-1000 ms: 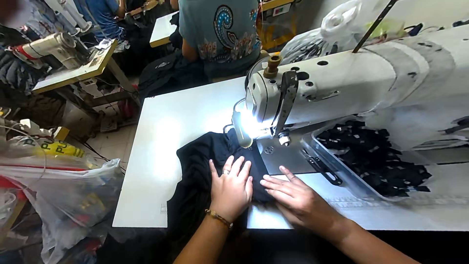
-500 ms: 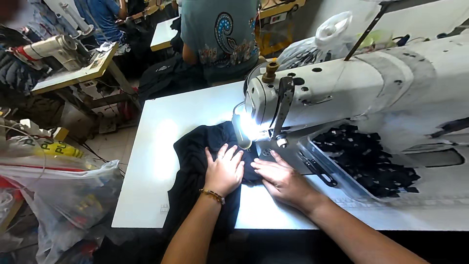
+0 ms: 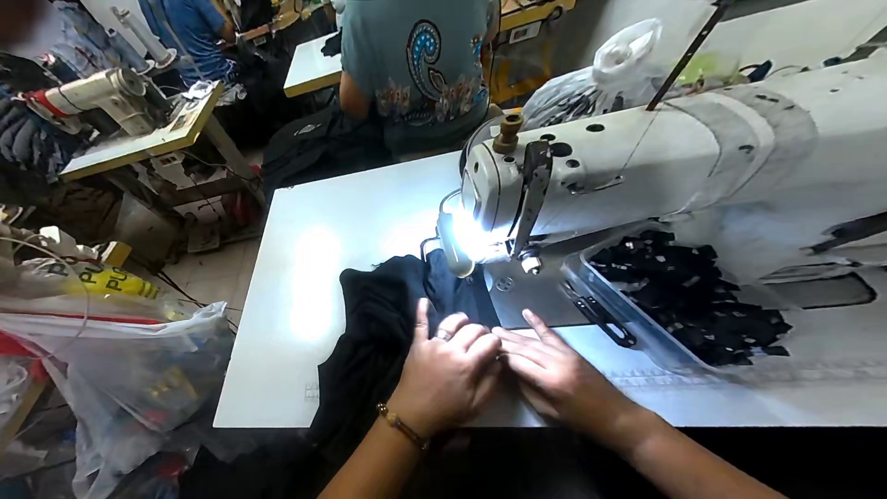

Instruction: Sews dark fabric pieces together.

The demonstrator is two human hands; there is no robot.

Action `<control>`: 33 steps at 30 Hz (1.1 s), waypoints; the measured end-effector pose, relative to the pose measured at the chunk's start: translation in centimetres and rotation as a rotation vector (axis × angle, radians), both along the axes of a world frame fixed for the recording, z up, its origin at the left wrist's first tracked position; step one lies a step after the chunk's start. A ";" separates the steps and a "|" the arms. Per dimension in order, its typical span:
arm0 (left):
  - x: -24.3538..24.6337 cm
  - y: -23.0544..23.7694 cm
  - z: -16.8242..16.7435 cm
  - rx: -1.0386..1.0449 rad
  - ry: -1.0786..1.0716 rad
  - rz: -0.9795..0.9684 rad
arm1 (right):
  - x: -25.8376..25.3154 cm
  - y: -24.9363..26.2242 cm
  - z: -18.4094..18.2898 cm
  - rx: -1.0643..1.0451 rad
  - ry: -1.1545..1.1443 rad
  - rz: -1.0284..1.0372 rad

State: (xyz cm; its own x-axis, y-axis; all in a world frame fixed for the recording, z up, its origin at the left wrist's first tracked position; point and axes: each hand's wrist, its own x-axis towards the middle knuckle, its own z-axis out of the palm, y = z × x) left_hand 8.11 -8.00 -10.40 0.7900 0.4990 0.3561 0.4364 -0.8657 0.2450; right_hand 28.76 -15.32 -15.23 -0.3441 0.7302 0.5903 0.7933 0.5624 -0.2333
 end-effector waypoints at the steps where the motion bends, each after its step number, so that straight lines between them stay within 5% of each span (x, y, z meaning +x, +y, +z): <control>1: 0.0 0.1 -0.7 -0.017 0.073 0.085 | 0.1 -0.7 0.0 -0.017 0.002 -0.016; 6: 0.1 -0.6 -3.0 -0.007 0.180 0.279 | 0.2 -1.3 -0.2 -0.058 0.019 -0.040; 33: 1.9 5.0 -0.5 -0.169 0.277 0.326 | 0.4 5.2 0.5 -0.089 0.123 -0.125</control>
